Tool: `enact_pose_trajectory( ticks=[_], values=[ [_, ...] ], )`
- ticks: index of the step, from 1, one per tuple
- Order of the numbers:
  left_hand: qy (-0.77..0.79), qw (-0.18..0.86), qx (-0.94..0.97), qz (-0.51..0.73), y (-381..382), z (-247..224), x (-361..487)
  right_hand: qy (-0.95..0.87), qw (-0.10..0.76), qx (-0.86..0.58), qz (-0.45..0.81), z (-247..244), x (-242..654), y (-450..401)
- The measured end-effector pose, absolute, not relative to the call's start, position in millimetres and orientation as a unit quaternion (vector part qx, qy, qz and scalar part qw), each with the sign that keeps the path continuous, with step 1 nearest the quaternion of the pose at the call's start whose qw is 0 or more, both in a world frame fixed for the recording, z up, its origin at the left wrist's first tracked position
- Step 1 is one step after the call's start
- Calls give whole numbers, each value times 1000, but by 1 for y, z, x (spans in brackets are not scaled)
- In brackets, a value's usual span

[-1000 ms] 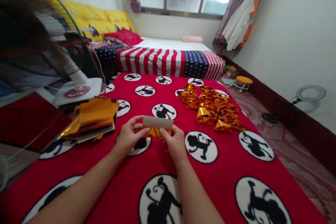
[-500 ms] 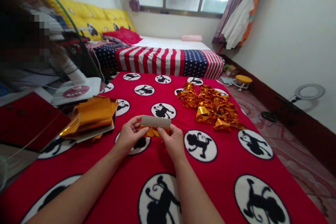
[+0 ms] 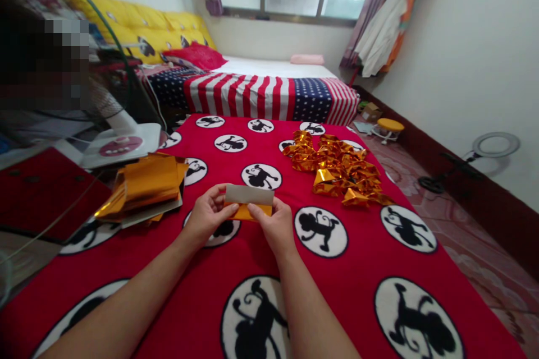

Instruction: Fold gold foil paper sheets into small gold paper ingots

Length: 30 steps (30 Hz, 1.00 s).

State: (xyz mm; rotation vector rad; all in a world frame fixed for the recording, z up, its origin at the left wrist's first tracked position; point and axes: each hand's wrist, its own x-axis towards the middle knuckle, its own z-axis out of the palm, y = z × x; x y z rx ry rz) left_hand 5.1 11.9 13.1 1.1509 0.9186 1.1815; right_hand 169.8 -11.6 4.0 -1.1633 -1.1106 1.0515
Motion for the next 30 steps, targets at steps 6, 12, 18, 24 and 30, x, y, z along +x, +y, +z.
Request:
enact_pose_trajectory(
  ticks=[6,12,18,24,30],
  values=[
    [384,608,481,501,12,13,4,-451,581,-503,455,7,168,-12],
    [384,608,482,501,13,11,2,-440,582,-501,465,8,168,-13],
    [390,600,482,505,12,11,2,-450,578,-495,467,3,168,-11],
    [385,596,495,501,12,13,2,-454,577,-496,464,1,169,-10],
    [394,588,501,498,13,11,1,-466,570,-500,456,2,169,-10]
  ],
)
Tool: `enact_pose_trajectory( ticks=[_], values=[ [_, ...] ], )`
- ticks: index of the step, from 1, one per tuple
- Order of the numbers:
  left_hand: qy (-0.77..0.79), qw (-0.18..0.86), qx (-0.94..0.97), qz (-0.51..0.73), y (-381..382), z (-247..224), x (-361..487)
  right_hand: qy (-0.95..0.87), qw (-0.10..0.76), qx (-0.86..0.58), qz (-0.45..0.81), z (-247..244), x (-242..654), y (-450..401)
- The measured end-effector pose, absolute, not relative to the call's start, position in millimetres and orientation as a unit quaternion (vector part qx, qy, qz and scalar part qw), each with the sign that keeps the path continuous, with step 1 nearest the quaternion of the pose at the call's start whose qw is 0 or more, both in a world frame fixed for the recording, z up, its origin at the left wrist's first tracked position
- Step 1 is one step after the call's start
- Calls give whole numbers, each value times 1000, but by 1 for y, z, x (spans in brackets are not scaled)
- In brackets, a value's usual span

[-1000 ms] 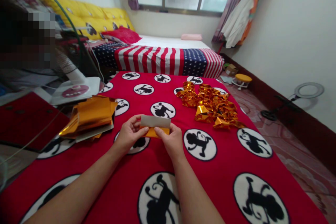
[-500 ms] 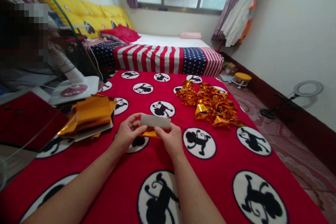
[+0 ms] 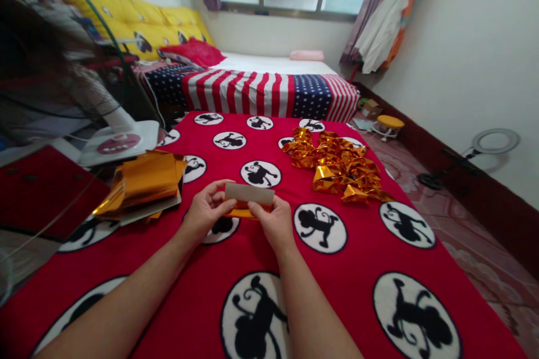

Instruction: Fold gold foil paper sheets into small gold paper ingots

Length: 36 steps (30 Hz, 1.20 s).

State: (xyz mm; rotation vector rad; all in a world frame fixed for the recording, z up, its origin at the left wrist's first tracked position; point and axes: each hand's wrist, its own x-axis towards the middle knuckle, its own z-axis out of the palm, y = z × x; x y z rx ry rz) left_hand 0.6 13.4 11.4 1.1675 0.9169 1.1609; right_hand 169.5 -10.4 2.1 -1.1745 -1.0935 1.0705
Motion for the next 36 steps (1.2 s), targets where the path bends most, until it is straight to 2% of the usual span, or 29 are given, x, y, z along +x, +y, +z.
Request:
enact_pose_trajectory(
  ticks=[15,30,36],
  values=[
    [401,569,516,499,9,11,4,-497,554,-503,440,12,168,-14],
    [419,634,489,428,7,22,5,-504,566,-472,450,18,162,-20],
    [435,563,528,464,7,14,3,-488,569,-488,446,16,162,-18]
  ],
)
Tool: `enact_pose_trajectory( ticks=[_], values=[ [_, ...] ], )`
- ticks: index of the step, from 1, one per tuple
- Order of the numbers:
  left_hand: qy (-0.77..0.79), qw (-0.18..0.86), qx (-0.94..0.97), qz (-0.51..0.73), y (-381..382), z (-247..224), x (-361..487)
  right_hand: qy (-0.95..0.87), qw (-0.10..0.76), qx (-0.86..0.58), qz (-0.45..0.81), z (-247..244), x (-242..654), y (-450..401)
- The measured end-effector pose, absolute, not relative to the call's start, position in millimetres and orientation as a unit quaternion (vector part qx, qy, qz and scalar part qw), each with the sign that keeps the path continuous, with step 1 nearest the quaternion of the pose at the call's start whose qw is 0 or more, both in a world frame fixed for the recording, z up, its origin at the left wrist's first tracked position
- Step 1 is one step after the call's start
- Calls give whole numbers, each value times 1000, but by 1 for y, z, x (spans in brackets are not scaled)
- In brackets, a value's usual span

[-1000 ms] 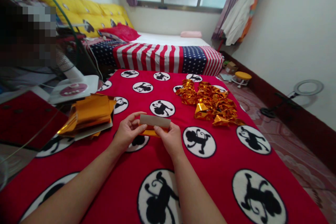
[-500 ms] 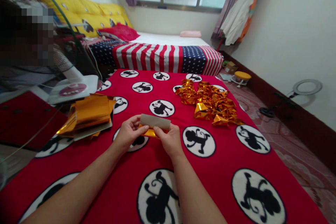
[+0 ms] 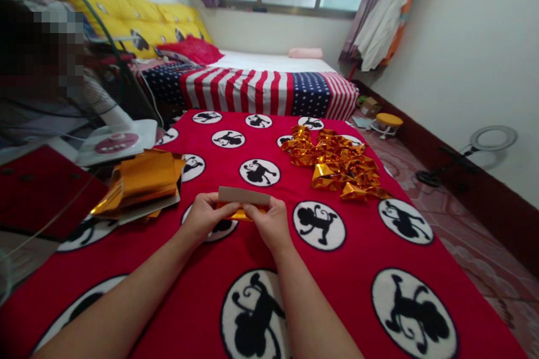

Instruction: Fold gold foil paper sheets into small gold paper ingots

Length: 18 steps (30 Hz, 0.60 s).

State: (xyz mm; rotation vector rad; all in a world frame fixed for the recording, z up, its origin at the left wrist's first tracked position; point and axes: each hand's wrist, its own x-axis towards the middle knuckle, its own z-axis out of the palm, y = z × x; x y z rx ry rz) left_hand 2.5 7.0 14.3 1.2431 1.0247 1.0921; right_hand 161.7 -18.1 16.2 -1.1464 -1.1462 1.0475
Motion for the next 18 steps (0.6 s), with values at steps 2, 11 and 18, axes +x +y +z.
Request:
enact_pose_trajectory(
  ticks=[2,11,18],
  values=[
    [434,538,540,480,7,12,2,-469,575,-486,462,16,161,-17],
    [444,534,501,517,6,15,5,-424,585,-425,545,12,167,-16],
    [459,528,466,542,8,15,3,-414,586,-456,526,11,166,-13]
  ],
)
